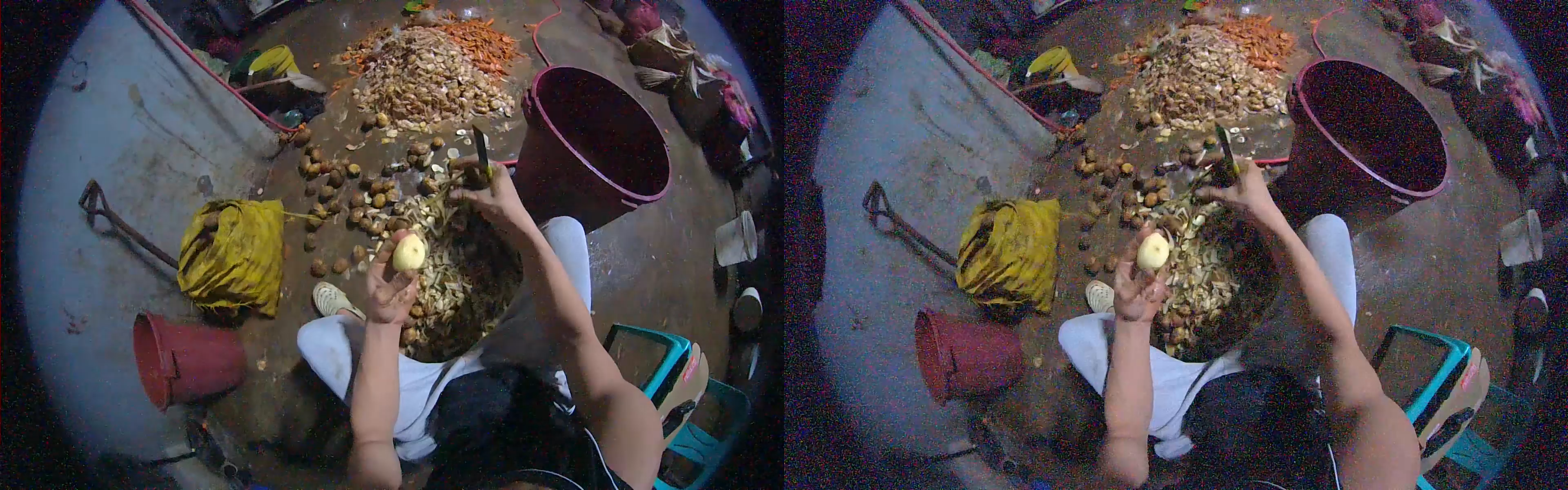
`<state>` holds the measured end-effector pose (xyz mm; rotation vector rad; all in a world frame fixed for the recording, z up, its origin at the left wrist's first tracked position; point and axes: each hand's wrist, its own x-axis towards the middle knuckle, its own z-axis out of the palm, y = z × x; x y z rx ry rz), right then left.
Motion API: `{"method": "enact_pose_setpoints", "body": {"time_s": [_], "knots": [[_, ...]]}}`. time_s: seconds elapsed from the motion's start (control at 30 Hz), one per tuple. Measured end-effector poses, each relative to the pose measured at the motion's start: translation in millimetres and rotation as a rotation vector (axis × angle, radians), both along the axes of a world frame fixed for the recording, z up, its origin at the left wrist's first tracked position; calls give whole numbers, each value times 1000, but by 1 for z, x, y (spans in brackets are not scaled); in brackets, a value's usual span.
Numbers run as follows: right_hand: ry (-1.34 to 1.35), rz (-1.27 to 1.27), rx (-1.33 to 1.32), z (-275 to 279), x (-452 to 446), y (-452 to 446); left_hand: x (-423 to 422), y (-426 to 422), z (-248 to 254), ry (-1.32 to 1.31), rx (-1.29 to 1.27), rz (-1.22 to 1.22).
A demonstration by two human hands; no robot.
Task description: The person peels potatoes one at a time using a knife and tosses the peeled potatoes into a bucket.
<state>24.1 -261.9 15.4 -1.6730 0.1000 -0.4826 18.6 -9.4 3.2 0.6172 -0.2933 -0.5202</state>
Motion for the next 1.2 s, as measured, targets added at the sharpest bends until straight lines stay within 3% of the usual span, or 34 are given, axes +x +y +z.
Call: {"method": "enact_pose_setpoints", "body": {"time_s": [0.07,0.13,0.17,0.27,0.4,0.47,0.53,0.63,0.7,0.73,0.8,0.9,1.0,1.07,1.2], "knots": [[-66,82,-388,33,-17,14,4,3,-1,-22,-1,-66],[-57,179,-369,43,-23,24,3,0,2,-143,93,-118],[10,119,-248,27,-17,17,0,0,0,-95,142,-75],[57,16,-219,16,-8,-6,-3,1,7,-157,216,-36],[-14,227,-442,48,-26,17,-1,-3,10,-256,288,-61],[107,136,-132,20,-12,1,-3,-1,8,-258,336,-67],[186,57,-163,31,-15,-4,-2,-2,8,-284,371,-37],[18,233,-379,48,-28,6,-2,-7,10,-369,369,-15],[73,153,-385,34,-22,3,-1,-7,7,-406,435,5],[194,139,-201,40,-22,3,-2,-5,6,-403,437,3],[177,75,-279,36,-16,-8,-1,-5,8,-277,433,-72],[-38,261,-356,46,-25,7,-1,-6,4,-222,311,-81],[156,124,-332,55,-28,11,-1,-5,1,-154,266,-81],[148,39,-250,37,-15,-9,1,-4,3,-105,253,-78],[28,192,-309,40,-26,14,0,-7,3,-76,142,-99]]}}
